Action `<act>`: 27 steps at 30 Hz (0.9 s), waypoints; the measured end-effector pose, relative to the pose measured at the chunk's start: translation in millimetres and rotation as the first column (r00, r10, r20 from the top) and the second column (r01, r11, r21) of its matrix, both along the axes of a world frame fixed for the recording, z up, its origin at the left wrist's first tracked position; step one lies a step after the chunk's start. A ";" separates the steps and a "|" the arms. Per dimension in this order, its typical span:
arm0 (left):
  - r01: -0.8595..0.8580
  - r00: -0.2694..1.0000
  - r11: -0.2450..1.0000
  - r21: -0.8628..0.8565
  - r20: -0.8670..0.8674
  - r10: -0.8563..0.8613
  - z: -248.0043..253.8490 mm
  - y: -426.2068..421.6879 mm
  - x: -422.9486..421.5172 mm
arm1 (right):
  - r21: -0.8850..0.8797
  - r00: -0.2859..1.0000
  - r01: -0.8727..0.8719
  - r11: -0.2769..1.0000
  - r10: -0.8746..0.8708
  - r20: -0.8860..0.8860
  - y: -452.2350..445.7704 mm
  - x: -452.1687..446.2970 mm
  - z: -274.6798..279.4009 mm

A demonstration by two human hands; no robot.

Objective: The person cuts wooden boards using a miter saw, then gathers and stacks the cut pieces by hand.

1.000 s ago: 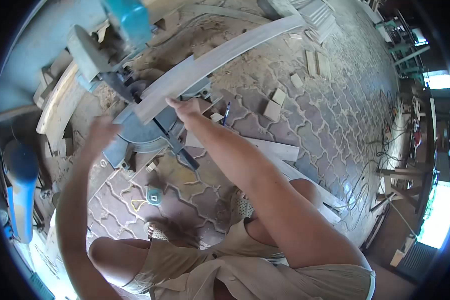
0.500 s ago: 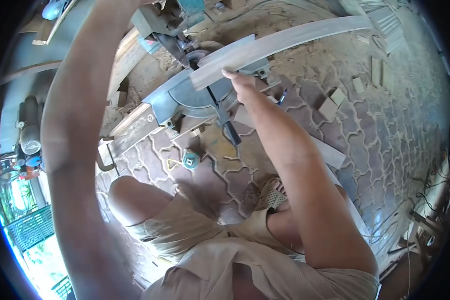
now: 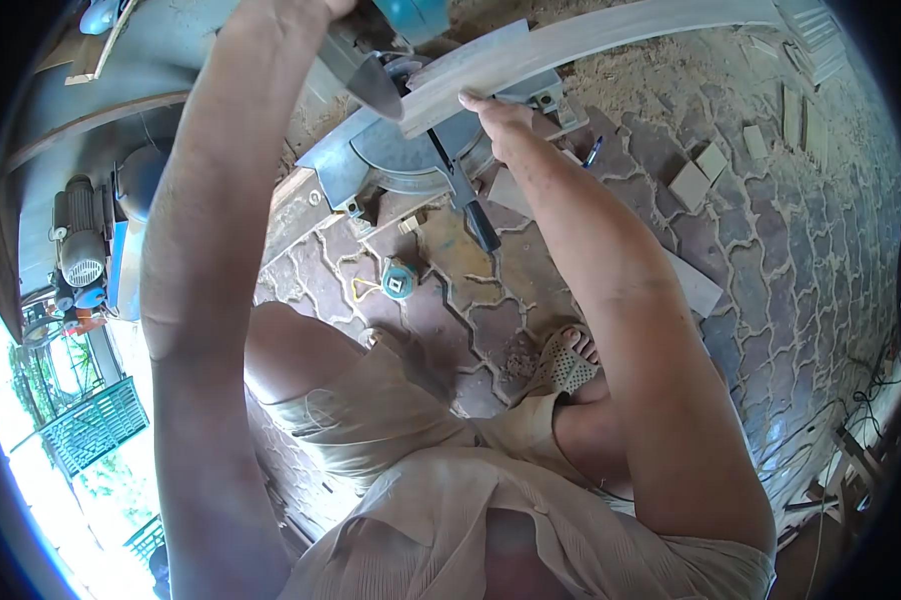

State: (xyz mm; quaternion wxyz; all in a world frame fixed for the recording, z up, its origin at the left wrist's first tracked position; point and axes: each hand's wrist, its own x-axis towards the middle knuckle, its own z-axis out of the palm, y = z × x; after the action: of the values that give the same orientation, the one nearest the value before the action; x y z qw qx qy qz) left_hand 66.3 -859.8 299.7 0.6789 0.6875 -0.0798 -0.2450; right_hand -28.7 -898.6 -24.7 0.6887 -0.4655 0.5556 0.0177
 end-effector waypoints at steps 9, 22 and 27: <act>-0.216 0.955 0.964 -0.153 0.174 0.241 -42.8 18.8 -87.1 | 0.015 0.999 0.019 1.000 -0.019 0.030 0.3 -0.1 -4.1; -0.121 0.977 0.991 -0.061 0.171 0.130 -48.7 22.6 -129.1 | 0.127 0.989 0.131 0.983 -0.121 -0.082 1.1 -8.2 41.1; -0.077 0.980 0.991 -0.111 0.177 0.096 -70.4 26.7 -119.8 | 0.142 0.988 0.150 0.978 -0.142 -0.067 0.3 -13.2 44.3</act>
State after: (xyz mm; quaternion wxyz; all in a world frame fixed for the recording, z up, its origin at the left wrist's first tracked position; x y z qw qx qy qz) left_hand -53.5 -833.0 229.3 0.7133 0.6739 -0.1242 -0.1470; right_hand -41.9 -898.3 19.5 0.7044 -0.3710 0.6047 0.0211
